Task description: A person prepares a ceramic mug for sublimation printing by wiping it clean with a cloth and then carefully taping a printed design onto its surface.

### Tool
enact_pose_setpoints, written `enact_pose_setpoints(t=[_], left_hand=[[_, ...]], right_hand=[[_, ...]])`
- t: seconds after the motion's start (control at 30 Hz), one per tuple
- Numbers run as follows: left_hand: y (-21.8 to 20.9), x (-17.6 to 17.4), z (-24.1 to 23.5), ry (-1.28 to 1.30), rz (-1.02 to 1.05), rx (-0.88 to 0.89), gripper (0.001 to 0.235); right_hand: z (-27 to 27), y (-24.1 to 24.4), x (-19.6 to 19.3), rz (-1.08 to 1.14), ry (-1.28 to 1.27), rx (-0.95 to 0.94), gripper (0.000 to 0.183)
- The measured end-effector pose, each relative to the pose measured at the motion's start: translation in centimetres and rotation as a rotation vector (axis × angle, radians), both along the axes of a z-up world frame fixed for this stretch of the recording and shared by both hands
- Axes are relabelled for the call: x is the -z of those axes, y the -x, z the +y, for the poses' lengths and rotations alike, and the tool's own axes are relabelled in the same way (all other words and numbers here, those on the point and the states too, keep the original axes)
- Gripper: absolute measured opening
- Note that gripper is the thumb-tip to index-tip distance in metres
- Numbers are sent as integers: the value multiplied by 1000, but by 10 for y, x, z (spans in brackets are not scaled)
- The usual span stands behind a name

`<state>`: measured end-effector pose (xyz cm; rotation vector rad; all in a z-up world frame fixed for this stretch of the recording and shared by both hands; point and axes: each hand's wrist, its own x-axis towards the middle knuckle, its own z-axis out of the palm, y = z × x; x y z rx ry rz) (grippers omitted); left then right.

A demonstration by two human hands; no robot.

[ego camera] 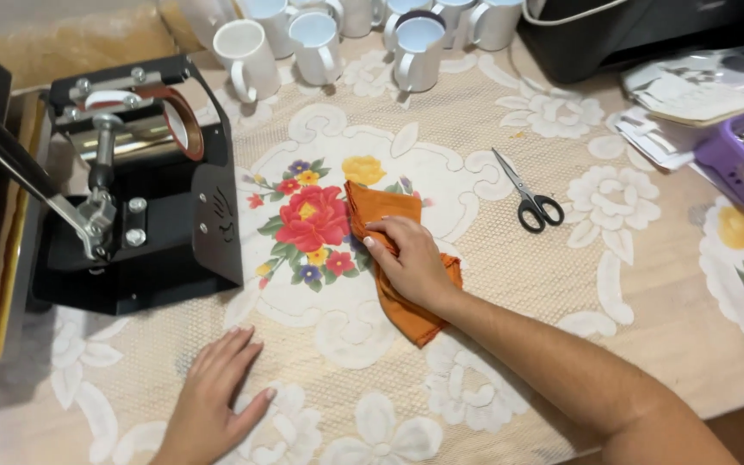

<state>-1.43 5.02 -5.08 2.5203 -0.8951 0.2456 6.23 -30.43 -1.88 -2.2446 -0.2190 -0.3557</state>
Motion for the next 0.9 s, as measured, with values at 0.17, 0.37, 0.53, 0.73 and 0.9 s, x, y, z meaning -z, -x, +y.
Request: enact_pose_setpoints(t=[0.17,0.37,0.53,0.73,0.9], left_hand=[[2,-10,-8,-66,82,-81,68],[6,-17,-16,-100,34,-54,71],[7,-8,-19,-225,-84,-88,82],[6,-1,-16,-317,-91,-81,82],[6,-18,-24,-273,8,-42,74]], right_hand=[[-9,-7,23,-65,-14,-69,39],[-11,3,3,71,-27,-174,49],[-16,7,4,72,-43,-216,52],[-17,1,13,61,-63,-213,58],[-11,2,13,0,84,-186,64]])
